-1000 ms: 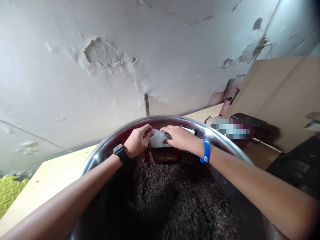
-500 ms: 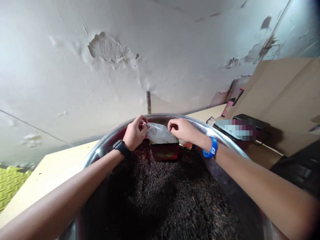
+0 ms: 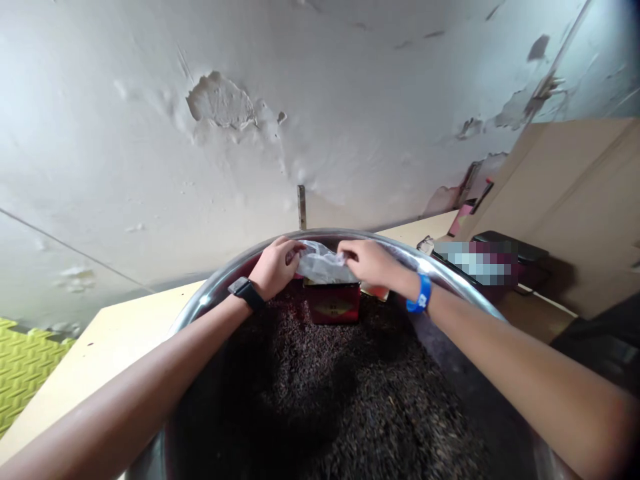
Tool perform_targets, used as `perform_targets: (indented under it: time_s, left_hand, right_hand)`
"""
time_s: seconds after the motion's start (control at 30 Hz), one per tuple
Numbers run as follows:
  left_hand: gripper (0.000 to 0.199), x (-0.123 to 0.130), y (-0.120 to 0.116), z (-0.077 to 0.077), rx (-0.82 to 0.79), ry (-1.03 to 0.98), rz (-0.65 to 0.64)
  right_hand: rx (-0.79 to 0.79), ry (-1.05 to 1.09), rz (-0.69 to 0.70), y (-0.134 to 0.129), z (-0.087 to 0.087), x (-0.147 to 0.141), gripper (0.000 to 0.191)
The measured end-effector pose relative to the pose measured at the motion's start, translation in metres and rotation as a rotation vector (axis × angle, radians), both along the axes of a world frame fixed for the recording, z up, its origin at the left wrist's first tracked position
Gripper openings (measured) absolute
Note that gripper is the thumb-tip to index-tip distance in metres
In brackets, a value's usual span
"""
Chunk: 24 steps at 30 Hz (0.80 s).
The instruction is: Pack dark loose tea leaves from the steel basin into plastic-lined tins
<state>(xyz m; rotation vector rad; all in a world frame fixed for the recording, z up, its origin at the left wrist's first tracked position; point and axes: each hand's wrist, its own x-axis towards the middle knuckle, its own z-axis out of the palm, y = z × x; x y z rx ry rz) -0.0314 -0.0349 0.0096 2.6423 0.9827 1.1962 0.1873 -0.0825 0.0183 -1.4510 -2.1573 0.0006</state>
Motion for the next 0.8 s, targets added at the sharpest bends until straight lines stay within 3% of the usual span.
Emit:
perform_targets:
  time_s: [0.13,0.2,0.3,0.37,0.43,0.5,0.63,0.8]
  left_hand:
    - [0.031,-0.004,0.01,-0.005,-0.041,0.036,0.059]
    - [0.041,-0.004,0.01,-0.005,-0.025,0.056,0.066]
    - [0.049,-0.002,0.005,-0.001,0.003,0.066,0.034]
    - [0.048,-0.002,-0.001,0.003,-0.002,0.056,-0.007]
    - [0.036,-0.001,-0.005,0.007,-0.013,0.031,-0.03]
    - [0.025,-0.002,-0.008,0.01,-0.01,0.009,-0.016]
    - [0.026,-0.006,-0.006,0.014,0.023,0.085,0.014]
    - [0.023,-0.011,0.001,0.014,-0.053,0.24,-0.057]
  right_hand:
    - [-0.14,0.302,-0.17,0.008,0.008,0.026,0.014]
    - [0.013,0.343,-0.193,0.004,0.012,0.025,0.022]
    - [0.325,0.24,-0.036,-0.009,0.017,0.006,0.03]
    - [0.345,0.054,0.151,-0.018,0.018,-0.01,0.033]
    - [0.264,-0.166,0.236,-0.023,0.016,-0.023,0.036]
    - [0.193,-0.323,0.151,-0.024,0.014,-0.028,0.036]
    - [0.137,-0.434,-0.171,-0.026,0.017,-0.021,0.025]
    - [0.035,-0.49,-0.232,-0.028,0.025,-0.004,0.019]
